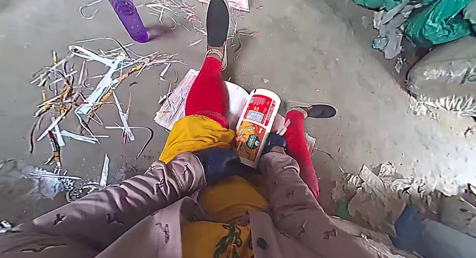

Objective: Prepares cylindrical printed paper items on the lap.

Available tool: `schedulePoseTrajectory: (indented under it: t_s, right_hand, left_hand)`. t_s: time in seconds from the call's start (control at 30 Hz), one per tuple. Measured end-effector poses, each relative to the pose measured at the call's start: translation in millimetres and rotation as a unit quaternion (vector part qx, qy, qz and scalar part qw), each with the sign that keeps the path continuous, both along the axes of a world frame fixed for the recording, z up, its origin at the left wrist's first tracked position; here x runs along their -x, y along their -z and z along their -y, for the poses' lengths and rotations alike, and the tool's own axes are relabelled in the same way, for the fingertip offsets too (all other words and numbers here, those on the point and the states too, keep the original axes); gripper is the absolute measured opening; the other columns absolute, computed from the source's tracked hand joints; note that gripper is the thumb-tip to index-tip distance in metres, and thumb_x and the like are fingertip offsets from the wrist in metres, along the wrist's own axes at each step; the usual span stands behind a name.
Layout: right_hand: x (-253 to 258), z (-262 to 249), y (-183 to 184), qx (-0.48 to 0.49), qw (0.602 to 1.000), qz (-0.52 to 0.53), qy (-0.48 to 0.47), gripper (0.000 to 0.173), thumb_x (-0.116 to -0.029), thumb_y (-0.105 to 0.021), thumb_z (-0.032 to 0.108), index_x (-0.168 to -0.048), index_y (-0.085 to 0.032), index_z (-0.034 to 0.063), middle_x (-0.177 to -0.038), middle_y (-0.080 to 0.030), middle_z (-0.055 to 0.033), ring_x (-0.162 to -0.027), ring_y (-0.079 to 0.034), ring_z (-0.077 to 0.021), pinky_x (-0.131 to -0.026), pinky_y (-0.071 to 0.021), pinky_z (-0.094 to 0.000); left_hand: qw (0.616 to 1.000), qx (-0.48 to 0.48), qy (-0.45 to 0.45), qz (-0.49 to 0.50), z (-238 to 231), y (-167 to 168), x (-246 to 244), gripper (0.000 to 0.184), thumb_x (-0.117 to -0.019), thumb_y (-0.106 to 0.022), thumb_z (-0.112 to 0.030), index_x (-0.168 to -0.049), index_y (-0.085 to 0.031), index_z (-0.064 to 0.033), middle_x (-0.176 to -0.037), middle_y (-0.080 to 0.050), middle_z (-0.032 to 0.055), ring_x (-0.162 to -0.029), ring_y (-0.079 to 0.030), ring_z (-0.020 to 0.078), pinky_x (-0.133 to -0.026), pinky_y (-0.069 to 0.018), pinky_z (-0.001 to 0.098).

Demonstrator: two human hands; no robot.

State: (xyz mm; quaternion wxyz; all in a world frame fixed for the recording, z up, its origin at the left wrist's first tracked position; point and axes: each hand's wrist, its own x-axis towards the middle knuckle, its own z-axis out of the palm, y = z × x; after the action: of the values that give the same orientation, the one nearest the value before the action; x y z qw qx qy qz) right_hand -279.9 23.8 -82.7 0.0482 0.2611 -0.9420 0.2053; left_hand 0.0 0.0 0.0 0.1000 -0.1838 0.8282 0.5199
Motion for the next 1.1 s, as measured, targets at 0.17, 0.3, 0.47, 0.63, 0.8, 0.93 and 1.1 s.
schedulePoseTrajectory:
  t_s: [0.17, 0.3, 0.47, 0.63, 0.8, 0.93, 1.1]
  right_hand:
    - [28, 8, -80, 0.036, 0.941, 0.325, -0.086, 0.034, -0.098, -0.069, 0.022, -0.129, -0.062, 0.0087, -0.108, -0.072, -0.015, -0.081, -0.073, -0.0285, -0.073, -0.0622, -0.0501]
    - [55, 53, -93, -0.05, 0.954, 0.239, -0.173, 0.042, -0.0976, -0.069, 0.035, -0.133, -0.065, 0.0132, -0.106, -0.074, -0.0146, -0.085, -0.074, -0.03, -0.079, -0.0614, -0.0545]
    - [61, 106, -83, -0.162, 0.932, 0.228, -0.23, 0.051, -0.0979, -0.07, 0.032, -0.14, -0.057, 0.0074, -0.112, -0.071, -0.0217, -0.086, -0.073, -0.033, -0.081, -0.0594, -0.0536]
    - [32, 125, -125, -0.338, 0.894, 0.195, -0.219, 0.042, -0.1004, -0.062, 0.022, -0.14, -0.061, 0.0098, -0.135, -0.065, -0.0187, -0.123, -0.063, -0.0355, -0.105, -0.0467, -0.0581]
    - [64, 127, -76, -0.27, 0.929, 0.058, -0.248, 0.033, -0.1013, -0.06, 0.04, -0.117, -0.075, 0.0148, -0.115, -0.074, -0.0158, -0.11, -0.07, -0.0375, -0.093, -0.0519, -0.0659]
    - [61, 134, -79, -0.287, 0.924, 0.035, -0.25, 0.039, -0.1018, -0.057, 0.045, -0.112, -0.075, 0.0115, -0.111, -0.074, -0.0185, -0.109, -0.07, -0.0386, -0.09, -0.0525, -0.0648]
    - [66, 141, -84, -0.332, 0.906, 0.057, -0.257, 0.037, -0.0982, -0.063, 0.042, -0.105, -0.073, 0.0067, -0.107, -0.072, -0.0217, -0.106, -0.068, -0.0412, -0.086, -0.0509, -0.0672]
  left_hand:
    - [0.994, 0.045, -0.058, 0.076, 1, -2, 27, 0.054, -0.0994, -0.063, -0.04, -0.141, -0.059, -0.0059, -0.149, -0.054, 0.0194, -0.139, -0.051, 0.0364, -0.114, -0.0423, 0.0579]
    - [0.98, 0.136, -0.032, 0.138, -9, -1, 43, 0.087, -0.0918, -0.074, -0.037, -0.159, -0.032, -0.0011, -0.169, -0.019, 0.025, -0.155, -0.025, 0.0433, -0.118, -0.0394, 0.0571]
    - [0.977, 0.137, 0.009, 0.162, -6, -4, 42, 0.077, -0.0964, -0.066, -0.034, -0.16, -0.034, -0.0048, -0.168, -0.028, 0.0199, -0.146, -0.042, 0.0426, -0.105, -0.0497, 0.0613]
    - [0.987, 0.104, 0.005, 0.125, 6, 8, 37, 0.068, -0.0997, -0.061, -0.034, -0.157, -0.04, -0.0044, -0.166, -0.032, 0.0206, -0.146, -0.043, 0.041, -0.111, -0.0452, 0.0591]
    - [0.99, 0.092, 0.013, 0.104, 10, 14, 37, 0.063, -0.1, -0.059, -0.034, -0.152, -0.046, -0.0022, -0.163, -0.036, 0.021, -0.142, -0.047, 0.0413, -0.11, -0.0461, 0.0596]
    - [0.992, 0.091, 0.005, 0.084, 11, 17, 35, 0.056, -0.0996, -0.061, -0.033, -0.146, -0.053, -0.002, -0.157, -0.044, 0.0189, -0.139, -0.051, 0.0386, -0.11, -0.0474, 0.0563]
    - [0.992, 0.082, 0.005, 0.092, 12, 19, 37, 0.054, -0.1008, -0.059, -0.034, -0.145, -0.055, -0.0024, -0.159, -0.042, 0.0183, -0.137, -0.053, 0.0379, -0.108, -0.0485, 0.0555]
